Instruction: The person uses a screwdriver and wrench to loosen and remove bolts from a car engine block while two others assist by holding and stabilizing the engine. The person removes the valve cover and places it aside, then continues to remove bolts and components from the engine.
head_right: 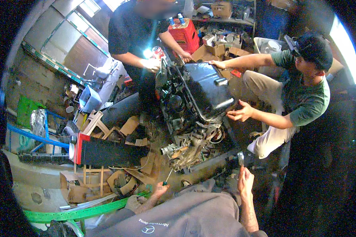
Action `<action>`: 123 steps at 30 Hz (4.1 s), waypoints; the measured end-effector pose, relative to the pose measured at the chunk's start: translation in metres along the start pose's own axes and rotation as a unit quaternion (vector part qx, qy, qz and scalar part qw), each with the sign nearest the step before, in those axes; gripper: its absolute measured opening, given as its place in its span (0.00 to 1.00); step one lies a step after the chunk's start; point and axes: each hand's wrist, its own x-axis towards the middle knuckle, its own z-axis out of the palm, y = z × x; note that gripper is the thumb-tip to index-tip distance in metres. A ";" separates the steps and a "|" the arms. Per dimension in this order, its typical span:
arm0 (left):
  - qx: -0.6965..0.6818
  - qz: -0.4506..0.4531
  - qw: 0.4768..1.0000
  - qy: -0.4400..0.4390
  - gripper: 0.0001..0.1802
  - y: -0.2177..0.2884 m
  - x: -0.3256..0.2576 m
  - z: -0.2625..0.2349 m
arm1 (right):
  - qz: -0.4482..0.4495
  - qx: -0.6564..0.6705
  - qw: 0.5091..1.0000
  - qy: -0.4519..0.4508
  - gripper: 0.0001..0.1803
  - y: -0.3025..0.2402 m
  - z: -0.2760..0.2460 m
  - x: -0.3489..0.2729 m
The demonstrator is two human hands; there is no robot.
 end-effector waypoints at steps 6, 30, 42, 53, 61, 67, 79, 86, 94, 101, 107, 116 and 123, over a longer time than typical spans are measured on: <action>-0.018 -0.002 1.000 0.005 0.18 -0.018 0.008 0.009 | 0.004 0.012 1.000 -0.006 0.26 -0.013 0.003 -0.003; -0.036 -0.021 0.982 -0.185 0.06 -0.078 0.015 -0.018 | 0.474 -0.046 0.870 0.128 0.21 0.360 -0.009 -0.203; 0.222 0.070 0.952 -0.196 0.23 0.182 0.029 0.116 | 0.352 -0.202 0.913 -0.052 0.18 0.207 -0.053 -0.054; -0.474 -0.258 0.839 -0.071 0.09 0.172 0.313 0.373 | 0.048 -0.280 0.945 -0.163 0.11 0.191 0.013 0.033; -0.422 -0.186 0.880 0.113 0.25 0.156 0.434 0.391 | -0.031 0.005 0.999 -0.011 0.12 0.229 0.127 0.140; -0.404 -0.118 0.902 0.098 0.32 0.152 0.443 0.396 | 0.002 0.204 0.977 0.062 0.15 0.295 0.169 0.198; -0.544 -0.066 0.834 0.063 0.13 0.168 0.467 0.421 | 0.050 0.286 0.957 -0.010 0.15 0.327 0.185 0.239; -0.545 -0.071 0.823 0.144 0.14 0.154 0.457 0.416 | 0.019 0.315 0.946 -0.077 0.17 0.320 0.219 0.271; -0.533 -0.072 0.825 0.175 0.13 0.100 0.455 0.375 | -0.027 0.313 0.938 -0.145 0.17 0.312 0.241 0.283; -0.429 -0.121 0.862 0.240 0.17 0.076 0.484 0.352 | -0.082 0.274 0.946 -0.152 0.17 0.316 0.248 0.303; -0.434 -0.120 0.864 0.224 0.07 0.081 0.475 0.325 | -0.091 0.252 0.952 -0.150 0.19 0.321 0.244 0.316; -0.504 -0.024 0.831 0.235 0.23 0.072 0.471 0.340 | -0.075 0.253 0.946 -0.188 0.19 0.319 0.254 0.309; 0.012 0.149 0.906 0.397 0.15 0.106 0.411 0.374 | -0.095 0.227 0.951 -0.187 0.18 0.328 0.265 0.316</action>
